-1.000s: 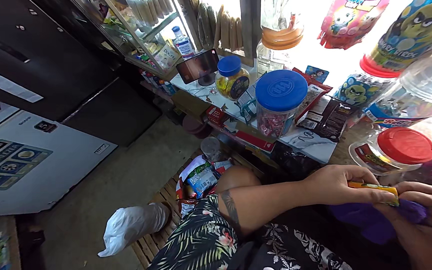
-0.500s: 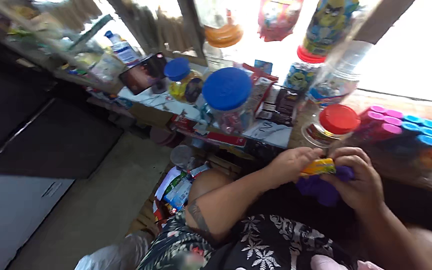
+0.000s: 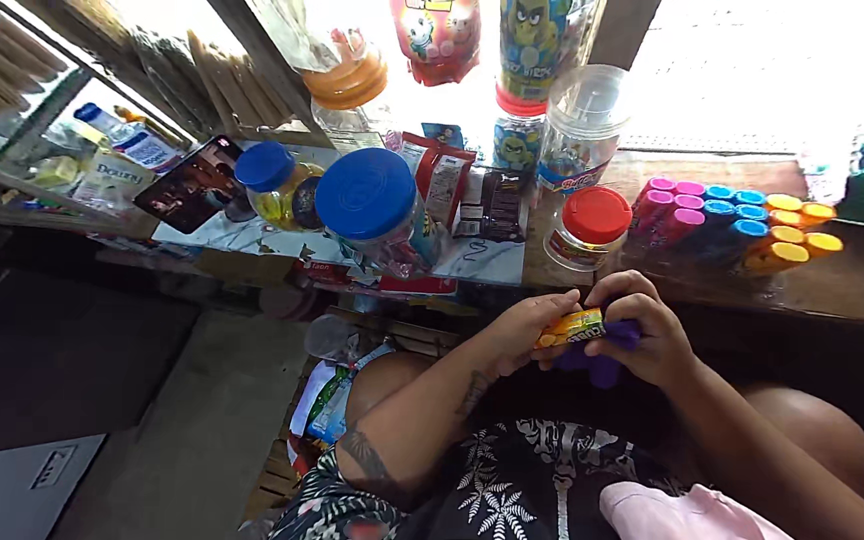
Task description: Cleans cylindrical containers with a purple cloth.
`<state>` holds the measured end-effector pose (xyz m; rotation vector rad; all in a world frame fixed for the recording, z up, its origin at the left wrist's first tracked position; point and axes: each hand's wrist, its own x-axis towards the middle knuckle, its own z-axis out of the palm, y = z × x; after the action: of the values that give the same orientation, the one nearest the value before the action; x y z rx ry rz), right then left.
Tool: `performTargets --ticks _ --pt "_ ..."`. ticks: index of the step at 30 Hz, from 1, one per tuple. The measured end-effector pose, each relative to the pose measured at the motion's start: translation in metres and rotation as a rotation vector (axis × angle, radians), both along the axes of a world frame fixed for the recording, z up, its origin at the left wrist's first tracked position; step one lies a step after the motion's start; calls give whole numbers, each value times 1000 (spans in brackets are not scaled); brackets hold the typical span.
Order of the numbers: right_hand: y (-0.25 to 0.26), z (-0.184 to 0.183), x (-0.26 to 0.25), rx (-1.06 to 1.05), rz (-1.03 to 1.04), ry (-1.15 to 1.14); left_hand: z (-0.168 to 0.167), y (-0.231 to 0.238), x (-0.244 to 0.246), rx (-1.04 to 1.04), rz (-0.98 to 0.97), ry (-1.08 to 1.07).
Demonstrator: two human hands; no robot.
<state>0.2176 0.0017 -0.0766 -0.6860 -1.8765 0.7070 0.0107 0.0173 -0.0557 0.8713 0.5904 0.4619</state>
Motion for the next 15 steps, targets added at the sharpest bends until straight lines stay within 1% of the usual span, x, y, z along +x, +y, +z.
performTargets --ticks 2,4,7,11,15 --pt "0 1 0 -76 53 69 -6 2 1 10 -40 -46" --pt "2 1 0 -170 112 207 -11 3 2 24 -54 -101" --pt "3 6 2 -274 94 333 -12 4 2 29 -48 -160" --pt "1 6 4 -325 43 325 -14 3 1 9 -51 -240" --pt "-4 9 4 -343 -38 267 -16 3 3 -7 -37 -257"
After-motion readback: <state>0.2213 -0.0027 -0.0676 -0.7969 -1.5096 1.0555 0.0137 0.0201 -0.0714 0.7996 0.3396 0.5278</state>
